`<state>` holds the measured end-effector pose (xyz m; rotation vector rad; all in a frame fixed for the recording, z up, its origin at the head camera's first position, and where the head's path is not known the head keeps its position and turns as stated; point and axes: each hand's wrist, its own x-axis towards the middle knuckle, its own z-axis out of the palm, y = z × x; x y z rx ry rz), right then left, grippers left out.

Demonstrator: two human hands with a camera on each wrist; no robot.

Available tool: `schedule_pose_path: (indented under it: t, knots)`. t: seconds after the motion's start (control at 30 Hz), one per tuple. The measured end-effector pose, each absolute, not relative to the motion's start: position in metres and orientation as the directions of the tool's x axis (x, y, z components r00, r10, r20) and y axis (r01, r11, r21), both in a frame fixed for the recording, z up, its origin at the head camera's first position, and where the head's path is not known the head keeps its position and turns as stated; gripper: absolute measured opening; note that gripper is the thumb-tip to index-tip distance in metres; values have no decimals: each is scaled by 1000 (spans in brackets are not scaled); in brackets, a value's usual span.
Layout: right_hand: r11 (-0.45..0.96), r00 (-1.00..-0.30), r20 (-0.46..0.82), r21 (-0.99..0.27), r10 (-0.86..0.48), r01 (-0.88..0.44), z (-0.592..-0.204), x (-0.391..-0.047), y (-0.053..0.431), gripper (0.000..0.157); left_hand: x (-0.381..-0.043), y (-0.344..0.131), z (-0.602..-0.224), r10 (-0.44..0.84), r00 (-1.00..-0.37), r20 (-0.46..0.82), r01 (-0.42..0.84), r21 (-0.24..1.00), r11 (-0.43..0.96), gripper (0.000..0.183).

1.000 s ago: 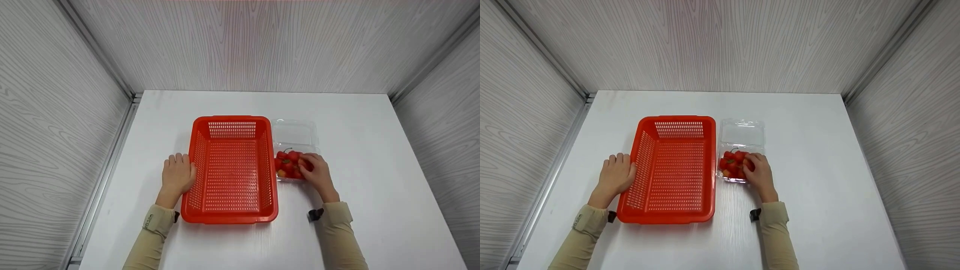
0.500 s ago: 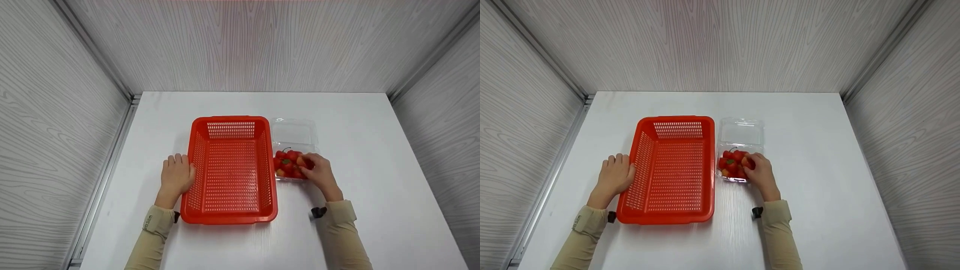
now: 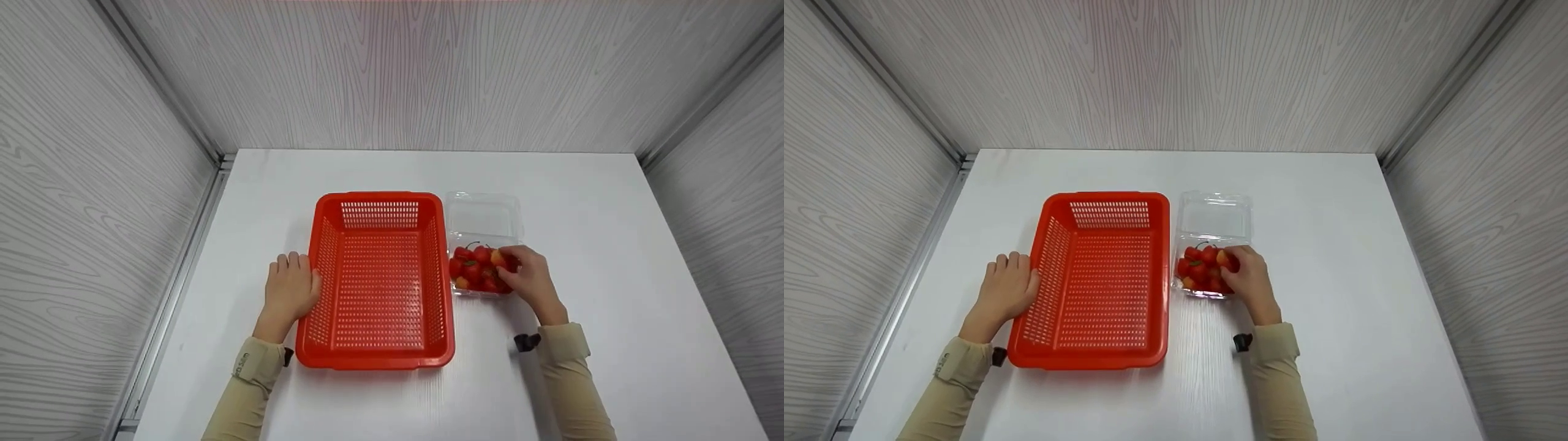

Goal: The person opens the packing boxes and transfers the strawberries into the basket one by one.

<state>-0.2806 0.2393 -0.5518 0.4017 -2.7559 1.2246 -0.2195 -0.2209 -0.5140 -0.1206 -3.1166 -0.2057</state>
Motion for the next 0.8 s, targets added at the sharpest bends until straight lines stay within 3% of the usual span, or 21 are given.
schedule_pose_path:
  t: [0.3,0.8]
  knots:
    - [622,-936,304,-702,-178,-347,-535,-289,238,34,-220,-220,-512,66,-998,18,68,161,985,31]
    - [510,-899,379,-741,-219,-436,-472,-303,199,34,-219,-218,-510,52,-998,-20,48,170,984,33]
